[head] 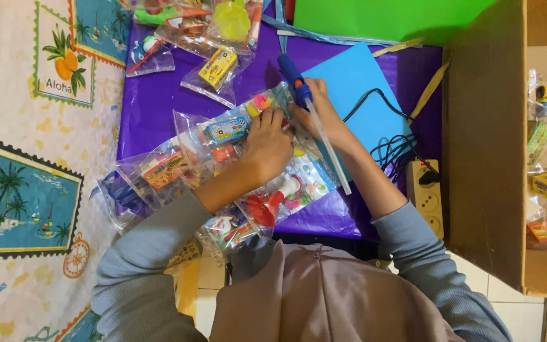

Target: The person seals several small plastic bags containing small toys using a glue gun.

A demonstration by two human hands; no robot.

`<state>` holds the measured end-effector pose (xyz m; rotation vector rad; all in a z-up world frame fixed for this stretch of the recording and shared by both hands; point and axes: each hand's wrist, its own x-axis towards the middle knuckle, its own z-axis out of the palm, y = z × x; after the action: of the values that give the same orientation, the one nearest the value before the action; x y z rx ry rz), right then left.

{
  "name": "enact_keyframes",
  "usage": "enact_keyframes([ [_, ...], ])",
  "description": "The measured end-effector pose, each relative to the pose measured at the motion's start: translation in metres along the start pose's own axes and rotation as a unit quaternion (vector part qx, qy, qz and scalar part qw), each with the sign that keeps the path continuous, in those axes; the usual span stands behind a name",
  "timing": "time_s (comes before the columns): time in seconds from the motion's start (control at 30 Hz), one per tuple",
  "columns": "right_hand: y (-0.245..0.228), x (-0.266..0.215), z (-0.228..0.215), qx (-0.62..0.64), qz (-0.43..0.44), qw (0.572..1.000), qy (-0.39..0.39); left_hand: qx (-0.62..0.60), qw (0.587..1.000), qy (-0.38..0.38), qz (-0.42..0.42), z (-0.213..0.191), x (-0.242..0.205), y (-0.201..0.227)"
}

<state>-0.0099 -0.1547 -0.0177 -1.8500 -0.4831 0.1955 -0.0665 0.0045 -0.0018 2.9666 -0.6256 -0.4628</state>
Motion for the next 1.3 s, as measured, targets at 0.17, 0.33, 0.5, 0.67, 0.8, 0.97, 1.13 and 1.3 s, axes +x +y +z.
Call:
enact_keyframes([
  [0.17,0.000,0.005,0.000,0.006,0.002,1.000,0.002,0.008,1.000,0.002,0.004,0.005,0.002,-0.001],
  [0.33,-0.005,0.000,0.003,-0.001,0.027,1.000,-0.004,0.012,1.000,-0.013,-0.009,0.006,0.002,-0.001],
  [0.5,-0.015,0.001,-0.002,0.000,0.023,1.000,-0.008,0.013,1.000,-0.014,-0.011,-0.002,0.001,0.000],
  [0.67,-0.002,0.003,0.005,0.006,0.028,1.000,-0.001,0.021,0.999,-0.021,-0.018,0.007,0.004,0.002],
  [0.8,0.002,-0.002,0.004,0.003,0.036,0.999,-0.009,0.015,1.000,-0.013,-0.015,0.011,0.005,0.000],
  [0.97,-0.013,-0.019,-0.018,-0.062,0.013,0.997,0.035,-0.013,1.000,-0.007,0.003,0.000,-0.003,-0.003],
  [1.13,-0.059,-0.052,-0.056,-0.102,-0.007,0.992,0.075,-0.029,0.999,-0.044,0.003,-0.011,0.000,-0.001],
  [1.3,-0.068,-0.090,-0.075,-0.293,0.018,0.955,-0.037,-0.041,0.998,-0.049,-0.010,-0.019,0.001,0.005],
])
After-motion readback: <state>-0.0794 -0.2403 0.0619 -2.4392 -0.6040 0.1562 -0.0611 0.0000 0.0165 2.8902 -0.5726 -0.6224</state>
